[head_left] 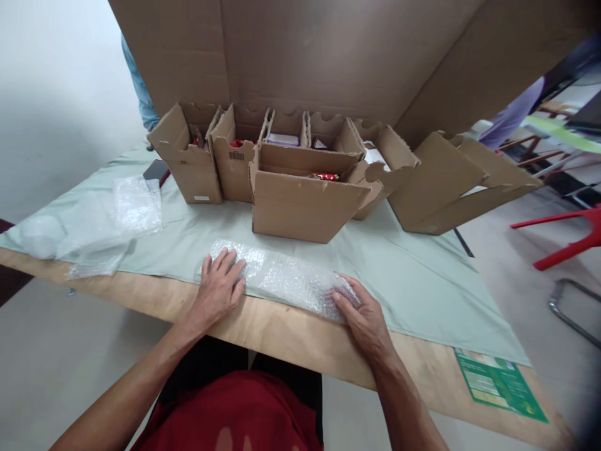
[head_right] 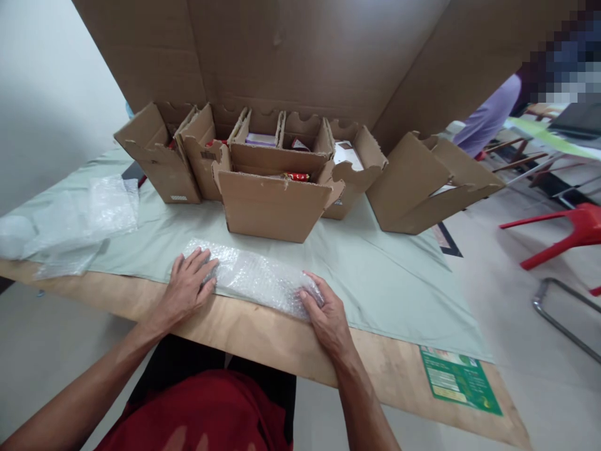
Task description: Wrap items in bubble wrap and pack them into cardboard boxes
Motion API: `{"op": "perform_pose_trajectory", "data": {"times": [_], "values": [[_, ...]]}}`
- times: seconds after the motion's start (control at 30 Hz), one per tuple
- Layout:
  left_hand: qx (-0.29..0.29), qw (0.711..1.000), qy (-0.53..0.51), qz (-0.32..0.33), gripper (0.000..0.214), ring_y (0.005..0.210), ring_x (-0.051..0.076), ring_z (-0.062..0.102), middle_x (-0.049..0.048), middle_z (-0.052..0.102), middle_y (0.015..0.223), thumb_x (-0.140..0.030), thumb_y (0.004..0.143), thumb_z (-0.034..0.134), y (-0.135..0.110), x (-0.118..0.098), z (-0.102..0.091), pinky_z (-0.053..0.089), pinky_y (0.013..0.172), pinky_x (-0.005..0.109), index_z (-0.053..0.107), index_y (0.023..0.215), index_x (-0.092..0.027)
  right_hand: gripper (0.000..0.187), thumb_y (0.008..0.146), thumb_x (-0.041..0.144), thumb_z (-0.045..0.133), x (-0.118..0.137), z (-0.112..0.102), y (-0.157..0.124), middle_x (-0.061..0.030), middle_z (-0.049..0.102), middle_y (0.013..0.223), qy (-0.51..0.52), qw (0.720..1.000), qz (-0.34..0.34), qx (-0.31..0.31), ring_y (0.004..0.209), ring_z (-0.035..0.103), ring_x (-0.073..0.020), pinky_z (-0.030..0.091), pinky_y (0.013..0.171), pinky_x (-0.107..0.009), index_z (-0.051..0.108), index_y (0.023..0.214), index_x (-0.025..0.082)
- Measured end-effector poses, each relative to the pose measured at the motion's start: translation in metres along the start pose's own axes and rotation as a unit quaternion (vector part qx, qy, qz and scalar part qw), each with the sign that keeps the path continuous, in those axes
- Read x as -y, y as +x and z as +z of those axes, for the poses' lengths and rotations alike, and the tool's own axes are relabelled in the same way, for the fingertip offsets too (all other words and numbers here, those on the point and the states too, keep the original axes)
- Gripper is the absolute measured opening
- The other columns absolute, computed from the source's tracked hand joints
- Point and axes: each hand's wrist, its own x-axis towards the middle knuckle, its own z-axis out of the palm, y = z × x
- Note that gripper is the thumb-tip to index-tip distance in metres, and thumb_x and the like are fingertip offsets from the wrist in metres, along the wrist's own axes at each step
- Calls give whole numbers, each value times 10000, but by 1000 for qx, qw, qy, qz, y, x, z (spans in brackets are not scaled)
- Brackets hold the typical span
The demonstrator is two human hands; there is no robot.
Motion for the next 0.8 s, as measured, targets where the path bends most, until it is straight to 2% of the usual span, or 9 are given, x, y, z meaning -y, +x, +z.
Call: {"op": "perform_pose_trajectory", "data": {"times": [0.07,0.27,0.47,0.67,0.8], "values": [[-18,1000,-3,9,392,1454,373,435,172,573,1488,-251,989,429,-4,-7,1,309,1177,637,641,1309,-172,421,881,446,649,0,0,1,-73,740,1139,3,1000,-5,-1,1008,684,-233,522,916,-348,689,1225,205],[-36,998,-16,45,341,1460,366,424,158,587,1470,-246,1005,446,-8,-17,0,323,1183,625,660,1261,-178,361,889,467,650,-2,0,-1,-52,749,950,13,1000,6,13,868,671,-222,521,817,-325,725,1098,183],[27,993,-19,112,382,1424,332,475,170,567,1488,-256,1005,447,-10,-25,-3,336,1190,597,610,1340,-175,346,888,468,648,-1,-1,-2,-42,739,901,-1,1000,10,12,817,653,-218,517,778,-320,740,1064,185],[44,992,-22,113,400,1451,305,445,135,522,1539,-306,1020,452,-9,-23,-6,309,1219,569,573,1388,-207,354,883,469,643,0,-1,-2,-37,741,891,-8,1000,10,12,796,645,-217,508,757,-317,747,1072,189],[41,993,-23,107,393,1445,309,452,145,530,1529,-309,1017,456,-10,-24,-6,317,1215,573,583,1372,-197,356,887,473,642,-1,-1,-4,-39,742,897,0,1000,16,16,790,644,-215,498,745,-317,743,1072,186]]}}
